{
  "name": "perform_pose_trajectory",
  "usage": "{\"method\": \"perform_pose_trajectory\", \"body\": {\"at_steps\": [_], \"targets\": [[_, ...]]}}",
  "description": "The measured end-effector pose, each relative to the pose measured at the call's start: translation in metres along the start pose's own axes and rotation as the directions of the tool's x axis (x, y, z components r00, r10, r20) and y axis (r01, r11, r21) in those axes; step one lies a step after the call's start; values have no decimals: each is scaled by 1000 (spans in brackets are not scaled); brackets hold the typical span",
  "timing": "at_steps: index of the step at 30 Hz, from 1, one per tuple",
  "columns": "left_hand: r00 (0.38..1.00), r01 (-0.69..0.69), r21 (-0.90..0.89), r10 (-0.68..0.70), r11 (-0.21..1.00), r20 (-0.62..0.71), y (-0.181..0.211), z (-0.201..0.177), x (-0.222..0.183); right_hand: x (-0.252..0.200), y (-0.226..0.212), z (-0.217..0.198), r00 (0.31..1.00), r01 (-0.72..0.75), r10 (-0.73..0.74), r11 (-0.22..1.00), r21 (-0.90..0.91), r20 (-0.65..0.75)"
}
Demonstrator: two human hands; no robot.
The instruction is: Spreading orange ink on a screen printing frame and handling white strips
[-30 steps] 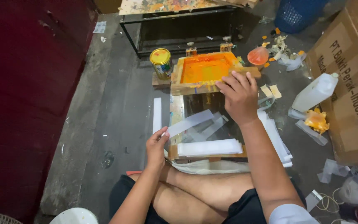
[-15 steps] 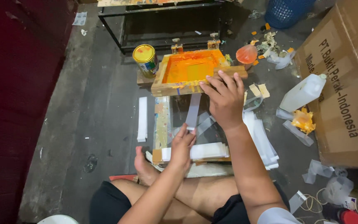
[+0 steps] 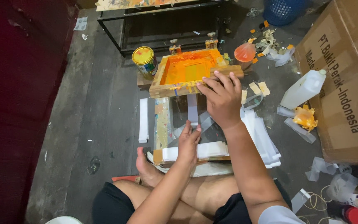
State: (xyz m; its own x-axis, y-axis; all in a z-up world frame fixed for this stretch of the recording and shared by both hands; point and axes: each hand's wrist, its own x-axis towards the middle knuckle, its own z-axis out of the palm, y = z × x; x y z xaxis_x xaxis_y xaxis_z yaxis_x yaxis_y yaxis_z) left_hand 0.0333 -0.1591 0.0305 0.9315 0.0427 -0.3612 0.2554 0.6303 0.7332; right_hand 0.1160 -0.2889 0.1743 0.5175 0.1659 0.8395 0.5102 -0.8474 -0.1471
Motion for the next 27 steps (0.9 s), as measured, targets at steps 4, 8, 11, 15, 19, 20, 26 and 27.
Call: {"method": "perform_pose_trajectory", "body": {"at_steps": [4,8,11,15,19,20,26,27], "targets": [[1000,-2,-17,2,1000,13,-3,-3,9,0,1,1,1000,9,-9,1000,-8,-5],[998,41,56,-44,998,47,6,-5,1,4,3,-5,999,47,-47,999,4,-13],[992,101,129,-110,986,59,24,-10,-10,4,7,-5,999,52,-53,998,28,7],[991,112,254,-126,961,38,89,0,-46,-5,20,-1,996,62,-64,998,31,68],[995,-78,670,17,739,97,147,-30,-48,-9,25,-7,987,60,-66,997,42,149],[960,-280,713,183,643,212,144,-51,-37,-11,26,-8,982,44,-55,997,64,178],[784,-576,785,427,229,450,128,-141,-5,-14,27,-14,927,-69,23,992,110,374],[770,-575,798,447,178,455,116,-159,5,-16,25,-14,902,-107,51,988,108,428]]}}
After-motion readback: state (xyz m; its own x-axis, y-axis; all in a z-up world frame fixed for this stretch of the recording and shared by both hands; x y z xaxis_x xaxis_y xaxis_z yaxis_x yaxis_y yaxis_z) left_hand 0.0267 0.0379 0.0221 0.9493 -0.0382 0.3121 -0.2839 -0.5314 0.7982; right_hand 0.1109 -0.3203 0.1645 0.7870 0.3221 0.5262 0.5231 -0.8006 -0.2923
